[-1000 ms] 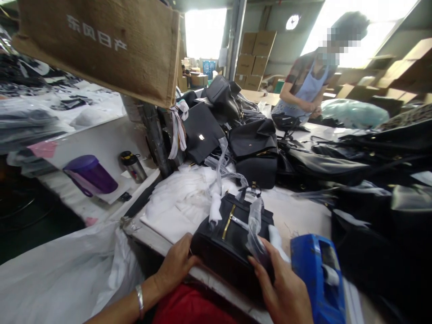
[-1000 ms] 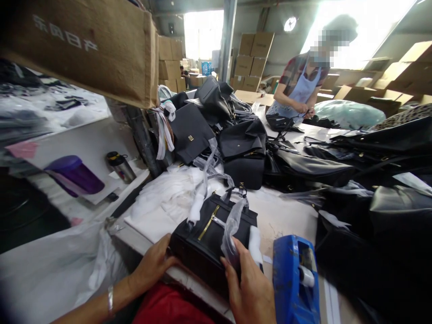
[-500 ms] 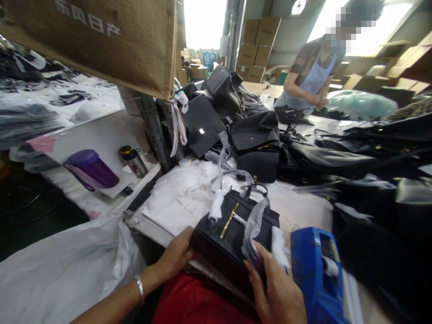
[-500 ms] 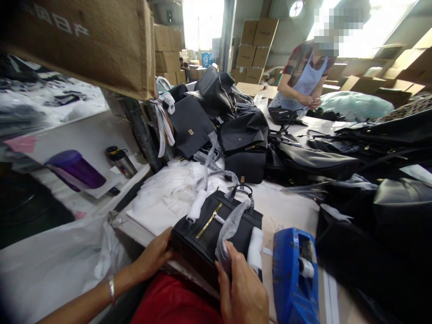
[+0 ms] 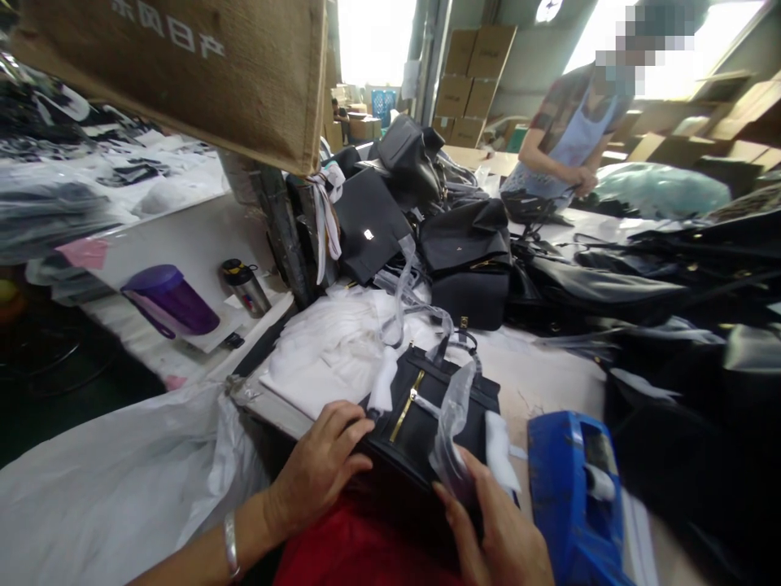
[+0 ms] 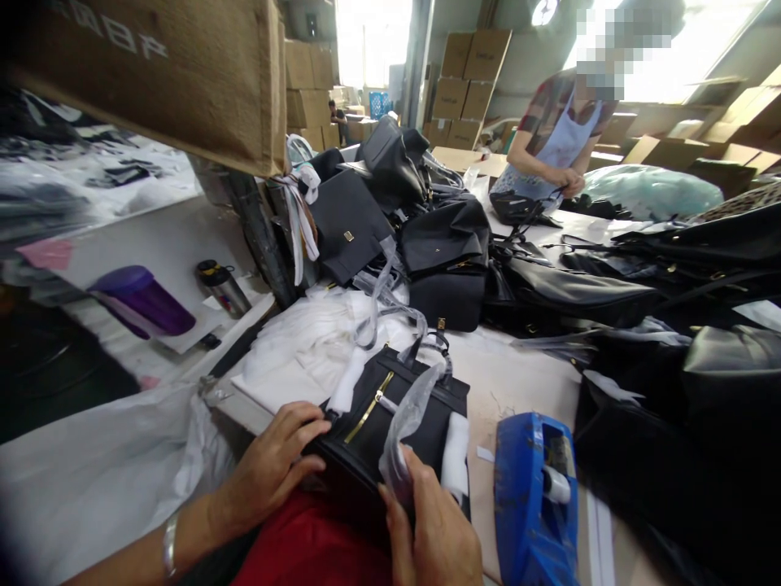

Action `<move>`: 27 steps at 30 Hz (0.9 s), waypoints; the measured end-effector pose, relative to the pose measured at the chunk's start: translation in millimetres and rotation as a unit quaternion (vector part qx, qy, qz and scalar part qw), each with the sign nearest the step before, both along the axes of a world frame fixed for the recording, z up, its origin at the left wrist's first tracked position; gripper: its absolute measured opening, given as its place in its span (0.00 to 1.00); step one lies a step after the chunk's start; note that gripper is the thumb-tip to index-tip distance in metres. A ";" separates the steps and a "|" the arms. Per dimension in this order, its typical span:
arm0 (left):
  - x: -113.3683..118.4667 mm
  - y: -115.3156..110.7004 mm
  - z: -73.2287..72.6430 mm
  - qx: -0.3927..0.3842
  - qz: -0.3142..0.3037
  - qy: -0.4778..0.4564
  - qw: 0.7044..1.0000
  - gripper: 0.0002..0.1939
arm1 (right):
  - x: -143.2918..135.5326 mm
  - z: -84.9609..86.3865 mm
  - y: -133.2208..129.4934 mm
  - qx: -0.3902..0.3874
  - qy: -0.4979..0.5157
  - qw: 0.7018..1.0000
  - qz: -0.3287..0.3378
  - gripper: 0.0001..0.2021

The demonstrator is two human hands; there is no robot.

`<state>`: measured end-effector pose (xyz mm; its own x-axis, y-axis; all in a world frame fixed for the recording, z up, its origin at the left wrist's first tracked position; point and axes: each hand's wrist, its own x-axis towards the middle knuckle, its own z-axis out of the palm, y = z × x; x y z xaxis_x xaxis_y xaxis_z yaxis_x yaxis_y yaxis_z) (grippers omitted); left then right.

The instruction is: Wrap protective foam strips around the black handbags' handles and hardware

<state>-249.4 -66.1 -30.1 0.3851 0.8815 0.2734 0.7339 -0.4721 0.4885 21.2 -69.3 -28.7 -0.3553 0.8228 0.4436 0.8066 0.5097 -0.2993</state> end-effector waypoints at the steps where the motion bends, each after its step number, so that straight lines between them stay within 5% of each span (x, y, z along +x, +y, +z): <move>1: 0.4 0.4 1.1 -0.003 -0.004 -0.006 1.000 0.17 | 0.8 -1.0 -2.8 0.000 -0.006 1.000 0.001 0.18; 6: 1.5 -7.8 3.3 -0.058 -0.017 -0.035 0.998 0.12 | 1.5 -7.8 -13.7 -0.004 -0.030 0.999 -0.019 0.19; 15: 22.7 -8.6 -4.0 -0.160 0.129 -0.133 0.970 0.07 | -2.4 -19.6 6.3 0.000 -0.067 0.997 -0.049 0.17; 27: 25.5 -20.9 -11.9 -0.168 0.124 -0.168 0.964 0.09 | -9.8 -22.8 -9.8 0.019 -0.066 0.994 -0.084 0.19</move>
<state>-224.0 -86.9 -42.0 0.0912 0.9954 0.0299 0.5782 -0.0773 0.8122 11.4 -79.2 -51.5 -0.2705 0.8588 0.4351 0.9125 0.3728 -0.1686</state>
